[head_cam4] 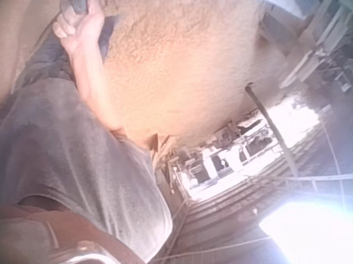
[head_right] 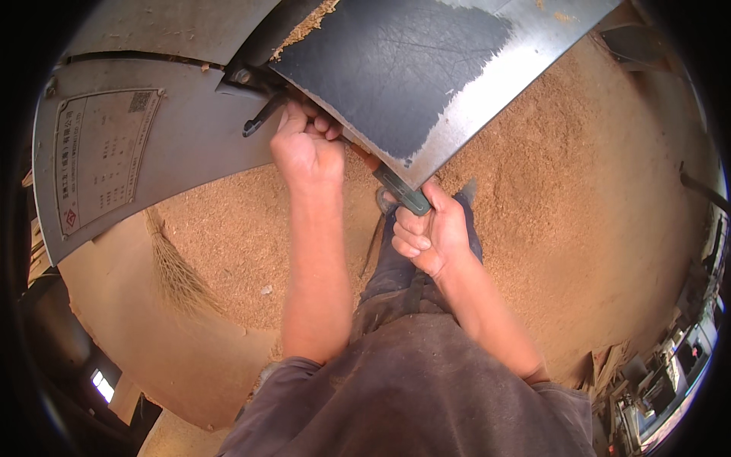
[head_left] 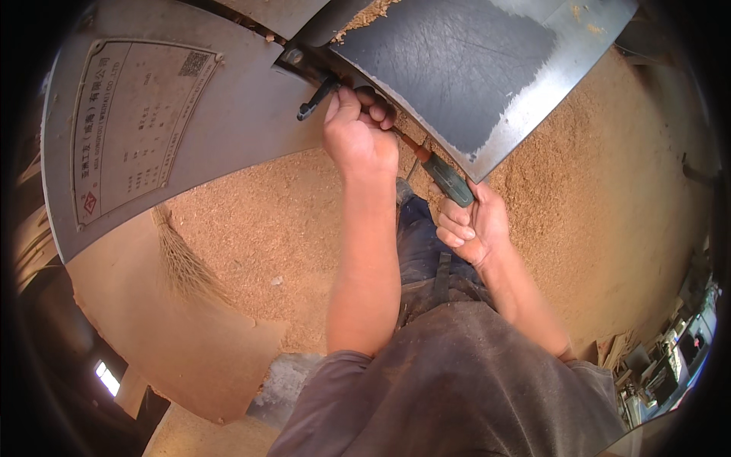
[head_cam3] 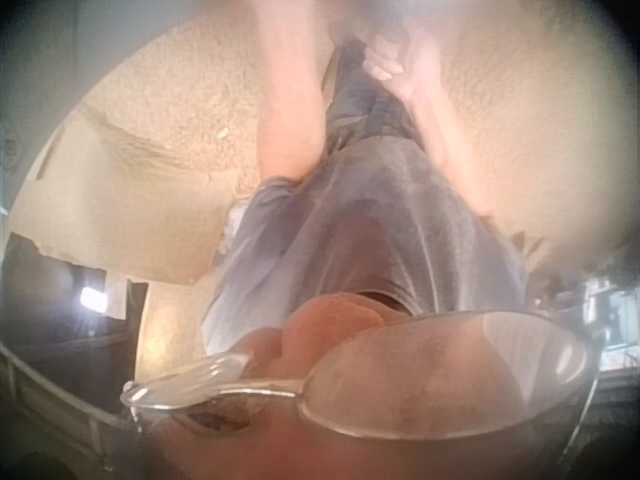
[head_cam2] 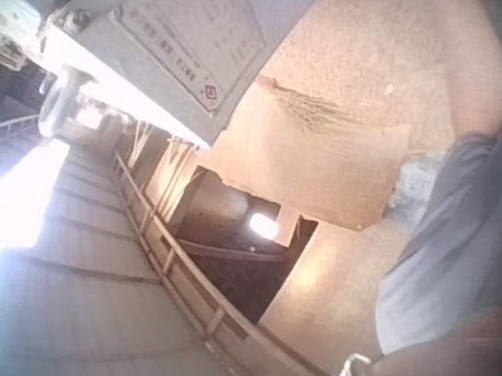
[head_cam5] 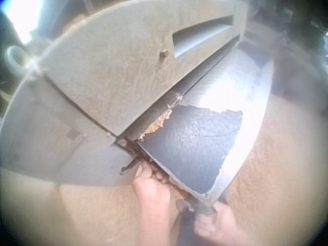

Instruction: The person uses a screwdriver to loosen and remove screws from a metal panel on a large machine, then briefly sweeps sawdust from the floor with a broom before returning to continue unscrewing the panel. The panel remains attached but is manipulated during the process.

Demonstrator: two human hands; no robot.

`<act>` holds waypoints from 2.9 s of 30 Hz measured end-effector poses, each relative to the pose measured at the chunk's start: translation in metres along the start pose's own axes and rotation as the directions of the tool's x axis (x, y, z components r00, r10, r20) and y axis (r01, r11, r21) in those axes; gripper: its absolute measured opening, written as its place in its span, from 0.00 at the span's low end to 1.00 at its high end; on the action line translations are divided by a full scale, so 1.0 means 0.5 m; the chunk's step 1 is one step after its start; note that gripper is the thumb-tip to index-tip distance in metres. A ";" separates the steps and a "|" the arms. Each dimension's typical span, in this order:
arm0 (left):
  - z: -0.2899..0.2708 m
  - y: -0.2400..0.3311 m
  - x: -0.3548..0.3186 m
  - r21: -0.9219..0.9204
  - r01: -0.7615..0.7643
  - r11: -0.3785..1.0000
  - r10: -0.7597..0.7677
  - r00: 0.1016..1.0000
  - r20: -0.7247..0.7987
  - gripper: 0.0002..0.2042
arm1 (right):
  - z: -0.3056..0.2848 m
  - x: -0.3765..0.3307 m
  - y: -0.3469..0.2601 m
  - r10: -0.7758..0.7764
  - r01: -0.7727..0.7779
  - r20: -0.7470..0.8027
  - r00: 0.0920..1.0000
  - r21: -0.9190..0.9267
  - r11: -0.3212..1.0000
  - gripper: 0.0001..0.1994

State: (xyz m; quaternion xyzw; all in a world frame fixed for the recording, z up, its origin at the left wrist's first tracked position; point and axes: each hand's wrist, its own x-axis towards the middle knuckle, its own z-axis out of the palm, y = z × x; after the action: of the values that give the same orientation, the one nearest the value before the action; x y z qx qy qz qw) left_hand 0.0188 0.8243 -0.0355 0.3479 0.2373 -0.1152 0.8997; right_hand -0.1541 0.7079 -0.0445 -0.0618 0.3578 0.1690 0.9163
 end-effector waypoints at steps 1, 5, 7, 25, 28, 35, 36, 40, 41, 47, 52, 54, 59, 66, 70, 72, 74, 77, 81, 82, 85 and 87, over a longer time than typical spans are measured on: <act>-0.006 0.000 0.002 -0.022 0.017 1.000 -0.016 1.000 0.026 0.08 | -0.001 -0.004 0.002 -0.006 0.006 0.017 1.000 -0.026 1.000 0.26; -0.003 -0.001 0.005 0.008 -0.001 1.000 0.000 1.000 0.019 0.07 | 0.016 -0.006 0.045 -0.472 0.354 -0.055 0.880 -0.587 0.728 0.19; -0.009 -0.002 0.012 0.014 -0.017 1.000 0.017 1.000 -0.014 0.07 | 0.026 -0.001 0.058 -0.656 0.397 -0.025 0.754 -0.779 0.486 0.15; -0.007 -0.015 -0.004 -0.038 -0.019 0.999 0.019 1.000 0.014 0.07 | -0.024 0.000 -0.003 0.058 -0.074 0.265 0.963 0.051 0.996 0.16; 0.014 -0.015 -0.008 0.012 -0.030 0.999 0.031 0.996 -0.082 0.08 | -0.015 0.000 -0.002 -0.264 0.208 -0.016 0.964 -0.571 0.794 0.17; 0.007 -0.011 -0.003 0.018 -0.032 0.999 0.034 0.994 -0.106 0.10 | -0.013 -0.005 0.023 -0.457 0.336 0.039 0.888 -0.734 0.590 0.17; 0.001 -0.007 -0.002 0.005 -0.032 0.999 0.032 0.997 -0.070 0.10 | -0.013 -0.005 0.017 -0.354 0.295 0.015 0.935 -0.586 0.755 0.16; 0.011 -0.009 -0.007 0.040 -0.037 0.999 0.040 0.994 -0.097 0.09 | -0.009 0.013 0.013 -0.301 0.260 -0.025 0.953 -0.441 0.859 0.16; 0.018 -0.009 -0.007 0.055 -0.042 0.998 0.048 0.991 -0.126 0.09 | 0.013 0.007 0.024 -0.605 0.305 0.049 0.795 -0.894 0.329 0.15; 0.008 -0.004 -0.009 -0.038 -0.018 0.999 0.015 0.998 -0.069 0.10 | 0.001 0.015 0.011 -0.101 0.109 0.055 0.993 -0.159 0.981 0.16; 0.009 -0.010 -0.015 0.020 -0.017 1.000 0.019 0.994 -0.104 0.09 | -0.005 0.040 0.033 -0.606 0.527 0.217 0.765 -0.752 0.397 0.22; 0.020 -0.016 -0.008 -0.016 -0.012 1.000 0.010 0.989 -0.147 0.09 | 0.000 0.043 0.039 -0.717 0.481 0.360 0.597 -0.876 -0.038 0.25; 0.014 0.000 -0.014 -0.047 -0.001 0.999 -0.002 0.998 -0.062 0.09 | 0.022 0.010 0.011 -0.331 0.315 0.058 0.942 -0.491 0.812 0.24; 0.039 0.000 -0.018 0.017 -0.004 1.000 0.007 0.987 -0.159 0.12 | 0.025 -0.005 0.022 -0.635 0.330 0.471 0.612 -0.882 -0.336 0.28; 0.018 -0.005 -0.021 -0.021 0.007 1.000 -0.009 0.997 -0.078 0.13 | 0.027 0.007 0.022 -0.574 0.303 0.148 0.806 -0.935 0.185 0.24; -0.009 -0.003 -0.026 -0.049 0.029 0.998 -0.029 1.000 0.005 0.13 | 0.030 0.008 0.025 -0.551 0.300 0.146 0.822 -0.932 0.201 0.23; -0.021 -0.002 -0.028 -0.033 0.028 0.999 -0.026 0.998 0.051 0.14 | 0.030 0.012 0.027 -0.525 0.302 0.147 0.838 -0.927 0.222 0.22; -0.004 -0.015 -0.024 0.056 -0.038 0.998 0.038 0.999 0.002 0.14 | 0.034 0.012 0.026 -0.484 0.310 0.157 0.861 -0.916 0.253 0.21; 0.011 -0.023 -0.018 -0.049 -0.024 0.999 0.022 0.999 -0.045 0.14 | 0.037 0.006 0.002 -0.529 0.206 0.581 0.619 -0.769 -0.605 0.21; 0.013 -0.025 -0.018 -0.051 -0.018 0.999 0.015 0.998 -0.055 0.14 | 0.041 0.005 -0.002 -0.528 0.193 0.589 0.612 -0.759 -0.622 0.21; 0.001 -0.030 -0.015 -0.082 -0.007 0.997 0.005 1.000 -0.030 0.13 | 0.048 0.006 -0.007 -0.515 0.161 0.604 0.609 -0.729 -0.665 0.21; 0.000 -0.034 -0.027 -0.069 0.027 0.997 -0.027 1.000 0.009 0.12 | 0.036 0.018 -0.010 -0.507 0.150 0.605 0.613 -0.720 -0.678 0.18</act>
State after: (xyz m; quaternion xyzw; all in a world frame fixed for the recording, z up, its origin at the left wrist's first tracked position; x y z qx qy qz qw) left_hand 0.0006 0.8124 -0.0385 0.3129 0.2423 -0.1205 0.9104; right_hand -0.1347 0.7096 -0.0377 -0.9379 0.0758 -0.0416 0.3359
